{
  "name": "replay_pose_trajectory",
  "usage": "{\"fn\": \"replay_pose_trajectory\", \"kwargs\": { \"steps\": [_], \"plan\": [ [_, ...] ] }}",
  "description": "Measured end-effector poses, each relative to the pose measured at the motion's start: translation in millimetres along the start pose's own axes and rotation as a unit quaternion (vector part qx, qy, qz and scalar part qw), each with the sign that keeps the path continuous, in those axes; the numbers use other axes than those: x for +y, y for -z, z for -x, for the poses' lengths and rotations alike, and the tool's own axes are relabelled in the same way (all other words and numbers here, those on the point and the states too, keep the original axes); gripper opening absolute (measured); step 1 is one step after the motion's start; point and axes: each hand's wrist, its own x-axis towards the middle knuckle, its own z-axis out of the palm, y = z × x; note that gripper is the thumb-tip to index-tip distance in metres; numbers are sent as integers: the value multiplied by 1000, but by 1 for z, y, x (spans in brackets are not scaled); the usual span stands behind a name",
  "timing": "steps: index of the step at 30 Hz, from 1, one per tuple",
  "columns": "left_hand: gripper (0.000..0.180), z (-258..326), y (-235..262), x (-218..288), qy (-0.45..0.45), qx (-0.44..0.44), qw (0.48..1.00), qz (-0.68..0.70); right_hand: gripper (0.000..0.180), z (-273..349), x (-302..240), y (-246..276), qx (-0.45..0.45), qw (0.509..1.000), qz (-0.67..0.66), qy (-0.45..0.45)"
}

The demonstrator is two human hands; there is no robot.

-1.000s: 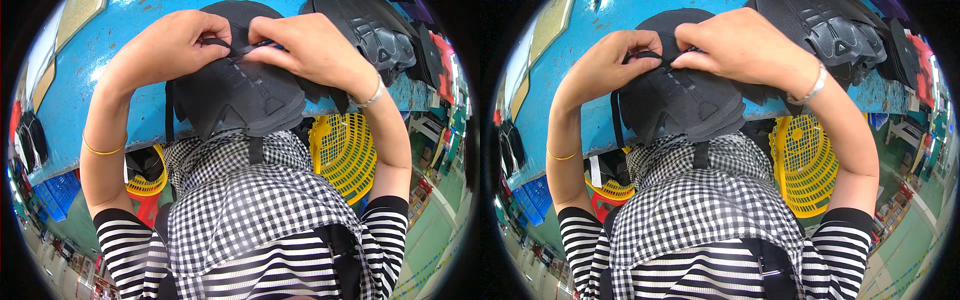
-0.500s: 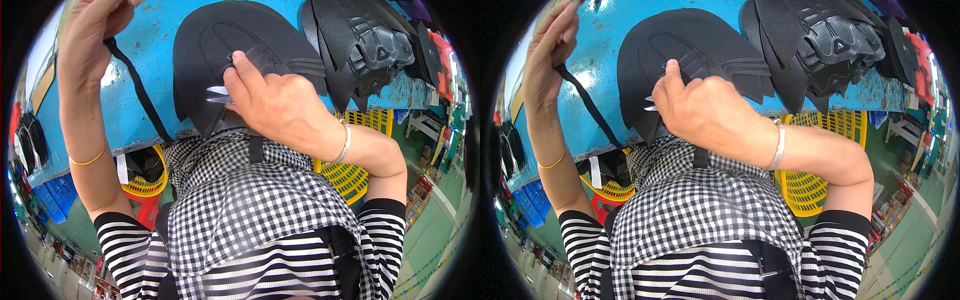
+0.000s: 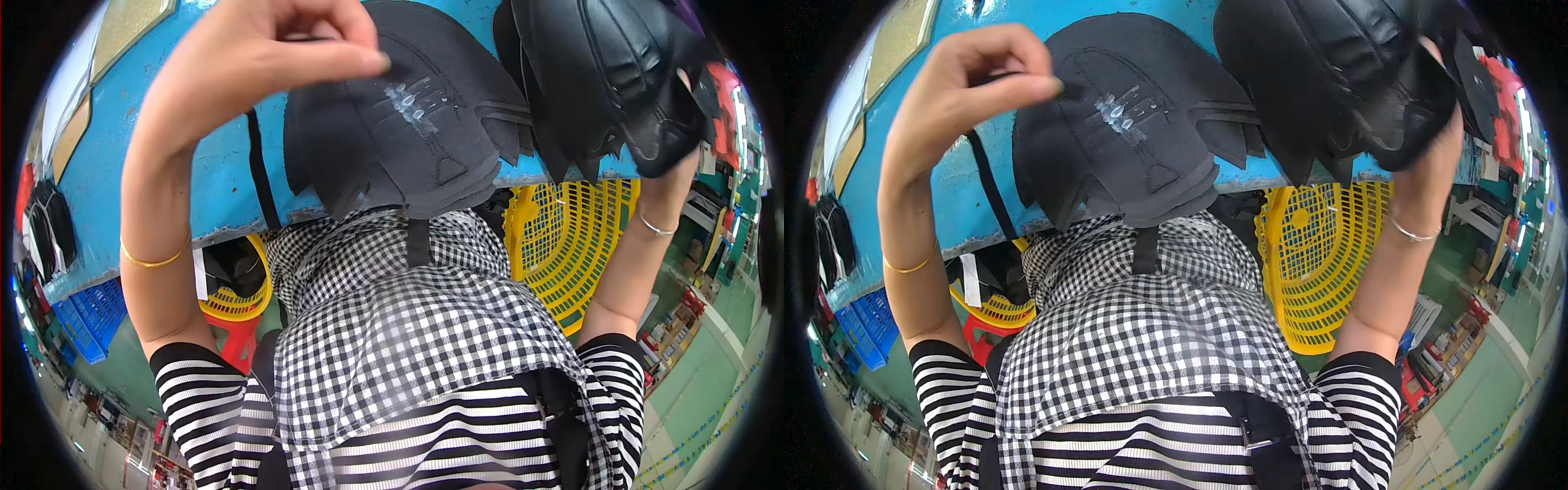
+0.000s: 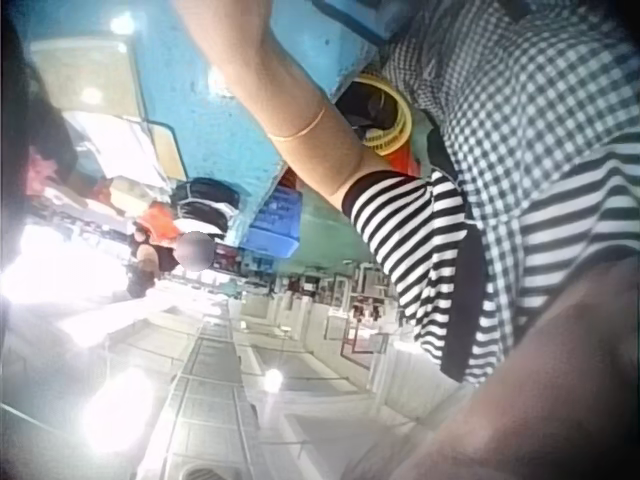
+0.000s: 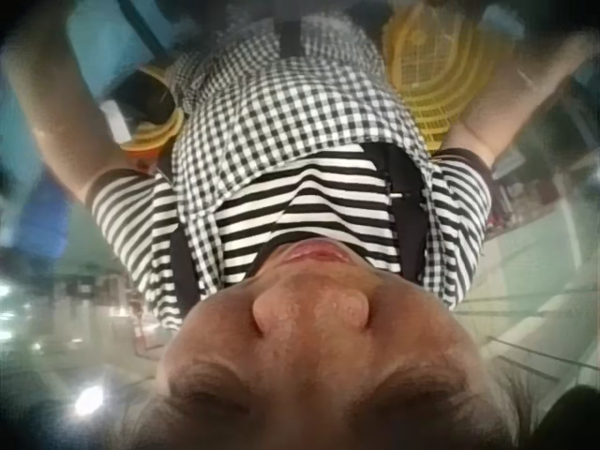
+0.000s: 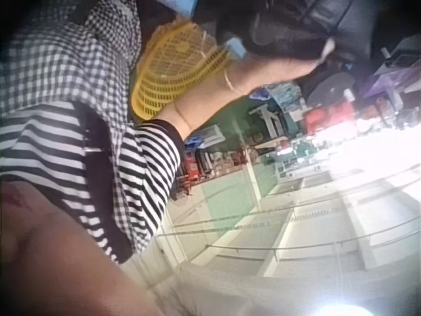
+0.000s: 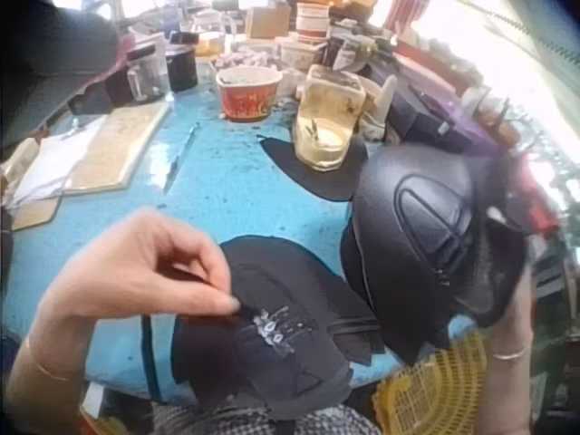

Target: Trim excess material and threads from black leather shoe uppers using small snips.

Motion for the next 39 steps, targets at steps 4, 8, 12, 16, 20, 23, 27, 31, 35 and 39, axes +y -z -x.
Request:
{"fn": "replay_pose_trajectory", "kwargs": {
  "steps": [4,8,12,16,20,23,27,31,35,39],
  "plan": [
    [14,-13,-27,14,41,-83,996,-7,31,-30,11,51,72,995,8,-70],
    [13,-22,-38,9,44,-103,993,-39,25,-2,-2,32,-120,988,-92,-42],
    [15,-21,-53,3,2,-44,991,-127,18,22,1,-29,-264,961,77,41],
    [19,-22,-52,22,-33,-36,977,-207,12,24,-4,-73,-472,839,198,185],
    [24,-27,-40,22,38,-74,951,-298,15,23,8,-93,-462,781,234,349],
    [25,-20,-37,5,63,-77,977,-190,15,13,5,-95,-509,744,238,361],
    [22,-22,-35,3,46,-74,984,-152,14,8,7,-103,-518,735,250,359],
    [19,-20,-38,3,-5,-38,983,-181,14,17,2,-118,-434,750,308,394],
    [19,-18,-36,6,37,-71,982,-169,19,13,-1,-118,-461,763,313,328],
    [19,-15,-36,1,9,-57,987,-148,34,12,1,-118,-439,781,320,308]
  ]
}}
